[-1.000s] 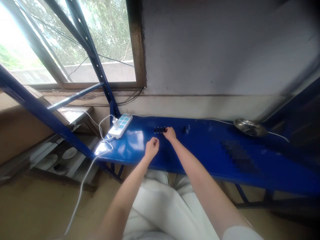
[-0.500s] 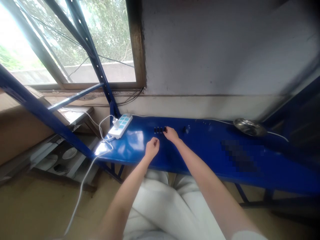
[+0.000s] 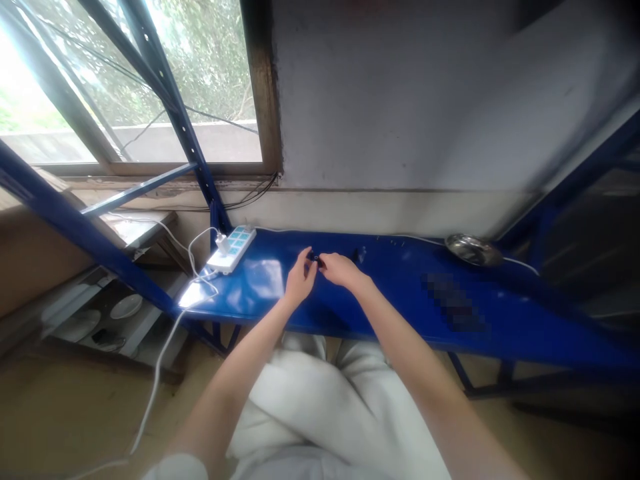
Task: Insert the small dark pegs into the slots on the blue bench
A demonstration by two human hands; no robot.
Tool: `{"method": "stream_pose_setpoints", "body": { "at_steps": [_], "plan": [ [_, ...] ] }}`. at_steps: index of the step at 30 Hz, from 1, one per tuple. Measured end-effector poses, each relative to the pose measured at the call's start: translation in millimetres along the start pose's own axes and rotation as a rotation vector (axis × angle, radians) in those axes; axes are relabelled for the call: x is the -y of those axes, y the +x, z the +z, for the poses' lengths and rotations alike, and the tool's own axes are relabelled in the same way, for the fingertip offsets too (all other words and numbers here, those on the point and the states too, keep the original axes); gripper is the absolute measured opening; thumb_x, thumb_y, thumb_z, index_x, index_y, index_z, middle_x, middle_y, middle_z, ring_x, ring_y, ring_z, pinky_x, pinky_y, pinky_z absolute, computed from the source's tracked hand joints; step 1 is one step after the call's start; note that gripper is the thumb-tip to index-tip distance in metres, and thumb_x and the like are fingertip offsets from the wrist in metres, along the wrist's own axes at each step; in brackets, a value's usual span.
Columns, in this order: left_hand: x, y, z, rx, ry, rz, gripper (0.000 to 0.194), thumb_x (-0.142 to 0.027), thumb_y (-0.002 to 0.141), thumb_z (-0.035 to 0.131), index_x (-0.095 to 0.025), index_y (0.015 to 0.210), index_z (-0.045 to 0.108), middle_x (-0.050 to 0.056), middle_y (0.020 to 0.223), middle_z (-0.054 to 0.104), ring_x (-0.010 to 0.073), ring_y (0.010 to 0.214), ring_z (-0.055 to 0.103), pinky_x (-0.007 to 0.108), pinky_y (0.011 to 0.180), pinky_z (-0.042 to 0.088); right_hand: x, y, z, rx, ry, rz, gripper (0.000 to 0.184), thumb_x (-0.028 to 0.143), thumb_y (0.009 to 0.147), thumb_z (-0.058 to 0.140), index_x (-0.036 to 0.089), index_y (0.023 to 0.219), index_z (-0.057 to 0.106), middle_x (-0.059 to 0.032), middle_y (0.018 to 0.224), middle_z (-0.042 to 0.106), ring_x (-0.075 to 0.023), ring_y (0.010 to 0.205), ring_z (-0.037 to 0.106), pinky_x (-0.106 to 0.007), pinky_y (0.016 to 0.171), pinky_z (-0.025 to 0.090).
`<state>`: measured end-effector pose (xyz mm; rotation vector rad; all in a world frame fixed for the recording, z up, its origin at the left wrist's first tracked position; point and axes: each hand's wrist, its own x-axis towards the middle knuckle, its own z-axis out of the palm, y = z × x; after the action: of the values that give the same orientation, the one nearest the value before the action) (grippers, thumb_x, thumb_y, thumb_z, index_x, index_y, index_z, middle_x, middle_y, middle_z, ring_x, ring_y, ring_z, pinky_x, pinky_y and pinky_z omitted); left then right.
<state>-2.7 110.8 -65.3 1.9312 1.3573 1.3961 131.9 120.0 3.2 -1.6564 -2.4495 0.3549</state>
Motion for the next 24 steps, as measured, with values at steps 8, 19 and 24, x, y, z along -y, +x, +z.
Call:
{"method": "stream_pose_setpoints", "body": {
  "at_steps": [8, 19, 24],
  "plan": [
    [-39, 21, 1.8, 0.054, -0.001, 0.111, 0.02, -0.028, 0.083, 0.047, -0.017, 0.095, 0.059, 0.004, 0.088, 0.063, 0.0094, 0.064, 0.054, 0.022, 0.064, 0.044, -11, -23, -31, -0.074, 0.06, 0.039, 0.017, 0.019, 0.084, 0.048, 0.018, 0.093, 0.061, -0.0081, 0.088, 0.066, -0.0183, 0.075, 0.06, -0.025, 0.065, 0.039],
    [-66, 5, 7.2, 0.023, -0.472, -0.148, 0.021, -0.033, 0.08, 0.054, -0.017, 0.094, 0.054, 0.0, 0.074, 0.062, 0.0037, 0.041, 0.049, 0.018, 0.043, 0.041, -16, -47, -6, -0.571, 1.074, 0.128, 0.027, 0.042, 0.072, 0.06, 0.016, 0.079, 0.061, -0.0021, 0.069, 0.063, -0.0105, 0.055, 0.054, -0.027, 0.058, 0.047],
    [-69, -5, 9.1, -0.004, -0.556, -0.173, 0.02, -0.034, 0.085, 0.047, -0.018, 0.095, 0.047, 0.0, 0.076, 0.062, 0.0036, 0.04, 0.05, 0.017, 0.043, 0.04, -6, -50, 6, -0.675, 1.173, 0.152, 0.034, 0.049, 0.068, 0.063, 0.016, 0.077, 0.061, -0.001, 0.065, 0.06, -0.0102, 0.054, 0.052, -0.026, 0.057, 0.046]
  ]
}}
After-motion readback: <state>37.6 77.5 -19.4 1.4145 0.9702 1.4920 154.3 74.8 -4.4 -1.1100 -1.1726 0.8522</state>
